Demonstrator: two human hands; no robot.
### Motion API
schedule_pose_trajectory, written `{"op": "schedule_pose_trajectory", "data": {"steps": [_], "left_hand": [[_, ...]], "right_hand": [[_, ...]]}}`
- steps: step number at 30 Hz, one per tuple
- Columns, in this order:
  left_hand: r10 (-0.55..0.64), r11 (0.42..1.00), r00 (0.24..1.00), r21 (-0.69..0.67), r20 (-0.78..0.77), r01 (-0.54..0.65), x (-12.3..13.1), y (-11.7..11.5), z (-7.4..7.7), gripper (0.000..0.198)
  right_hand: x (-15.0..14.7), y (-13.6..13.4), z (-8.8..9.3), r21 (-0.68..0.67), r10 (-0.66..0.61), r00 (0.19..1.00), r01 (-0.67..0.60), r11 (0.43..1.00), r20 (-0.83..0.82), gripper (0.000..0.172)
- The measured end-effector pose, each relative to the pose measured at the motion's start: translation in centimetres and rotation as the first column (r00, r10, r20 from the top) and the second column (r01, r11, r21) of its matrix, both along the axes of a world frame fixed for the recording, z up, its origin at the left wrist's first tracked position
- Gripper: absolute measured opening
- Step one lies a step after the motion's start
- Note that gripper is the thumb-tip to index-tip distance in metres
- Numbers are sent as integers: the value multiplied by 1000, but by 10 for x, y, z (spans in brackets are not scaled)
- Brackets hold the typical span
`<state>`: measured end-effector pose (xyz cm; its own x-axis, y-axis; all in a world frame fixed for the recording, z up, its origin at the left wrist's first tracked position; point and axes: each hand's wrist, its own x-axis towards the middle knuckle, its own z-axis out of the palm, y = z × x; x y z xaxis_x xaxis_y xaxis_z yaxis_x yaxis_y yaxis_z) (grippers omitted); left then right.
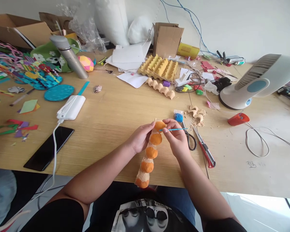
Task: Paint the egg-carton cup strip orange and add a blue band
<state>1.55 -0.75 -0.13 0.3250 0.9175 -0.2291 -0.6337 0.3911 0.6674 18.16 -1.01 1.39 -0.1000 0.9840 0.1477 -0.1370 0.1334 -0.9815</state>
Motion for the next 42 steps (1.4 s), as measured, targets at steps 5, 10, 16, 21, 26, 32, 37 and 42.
{"op": "schedule_pose_trajectory", "data": {"steps": [5,10,16,21,26,32,37,42], "left_hand": [[3,999,1000,37,12,-4,0,0,2,34],[-1,998,999,65,-32,3,0,-1,2,35],[-13,995,998,98,-56,18,-1,-3,6,34],[-13,995,994,93,-107,23,-1,-4,6,36],[-5,995,993,100,-119,17,-1,-3,2,36],[-6,993,991,113,-135,21,-2,-3,2,37],[1,994,989,109,-149,16,-1,-5,4,37],[-30,992,985,118,-167,50,-1,-6,7,40]], "right_hand": [[1,3,-5,124,-10,995,-2,992,98,31],[4,5,-4,270,-94,964,24,963,249,26],[3,3,0,362,-153,942,36,932,300,17],[4,5,-4,348,-165,952,68,935,257,19],[8,6,-9,235,-99,975,51,971,198,24],[8,4,-8,168,-52,988,28,985,144,31],[6,3,-5,199,-78,978,39,979,192,33],[6,5,-8,209,-95,975,52,976,199,27]]}}
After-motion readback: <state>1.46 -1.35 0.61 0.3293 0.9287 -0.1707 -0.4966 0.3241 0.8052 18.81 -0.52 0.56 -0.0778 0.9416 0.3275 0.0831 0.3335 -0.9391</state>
